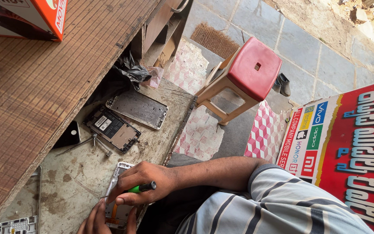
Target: The person uses a green-handled screwdriver to work on the internal components of a disassembled mobile phone chassis. They repeatedly pry and adjust small parts within the frame while other phone components lie on the workbench.
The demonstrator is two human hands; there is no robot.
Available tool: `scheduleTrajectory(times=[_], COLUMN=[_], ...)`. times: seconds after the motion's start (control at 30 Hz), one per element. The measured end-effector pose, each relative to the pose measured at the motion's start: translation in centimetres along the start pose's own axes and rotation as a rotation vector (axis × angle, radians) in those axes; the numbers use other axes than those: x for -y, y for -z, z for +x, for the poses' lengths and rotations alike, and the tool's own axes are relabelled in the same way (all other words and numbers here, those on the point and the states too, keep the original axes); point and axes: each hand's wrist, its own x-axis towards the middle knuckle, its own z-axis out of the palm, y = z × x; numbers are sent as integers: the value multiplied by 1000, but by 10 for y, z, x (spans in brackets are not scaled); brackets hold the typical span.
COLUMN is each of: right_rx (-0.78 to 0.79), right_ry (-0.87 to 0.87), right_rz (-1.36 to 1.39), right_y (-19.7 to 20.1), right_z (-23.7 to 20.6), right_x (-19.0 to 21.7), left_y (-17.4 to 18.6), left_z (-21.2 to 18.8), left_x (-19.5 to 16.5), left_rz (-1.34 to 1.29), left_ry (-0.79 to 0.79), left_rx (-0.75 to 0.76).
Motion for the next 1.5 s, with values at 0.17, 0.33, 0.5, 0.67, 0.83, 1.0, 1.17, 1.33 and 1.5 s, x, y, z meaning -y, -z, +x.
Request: scheduleTrajectory(times=[0.17,0.33,0.5,0.67,0.83,1.0,1.17,1.33,1.5], right_rx=[-2,-12,-14,-22,-21,-19,-27,-29,-43], right_ry=[9,22,7,11,8,17,21,7,4], right_rz=[-7,-12,-9,-11,1,12,-5,-13,17], right_y=[-1,-2,-2,-2,-2,-2,-1,0,-2], right_z=[1,1,1,1,1,1,3,2,3], right_x=[-1,-2,-1,1,0,-1,1,3,0], left_y=[1,1,0,0,-2,-5,-6,-8,-6], left_z=[-1,0,0,-1,-2,-3,-2,-3,-2], left_x=[-2,-1,0,1,3,3,4,-3,-6], left_rz=[1,-1,-29,-30,-33,-39,-26,-8,20], left_ry=[14,5,-44,-47,-44,-37,-10,15,27], left_rx=[-12,-15,-61,-61,-50,-54,-50,-120,-125])
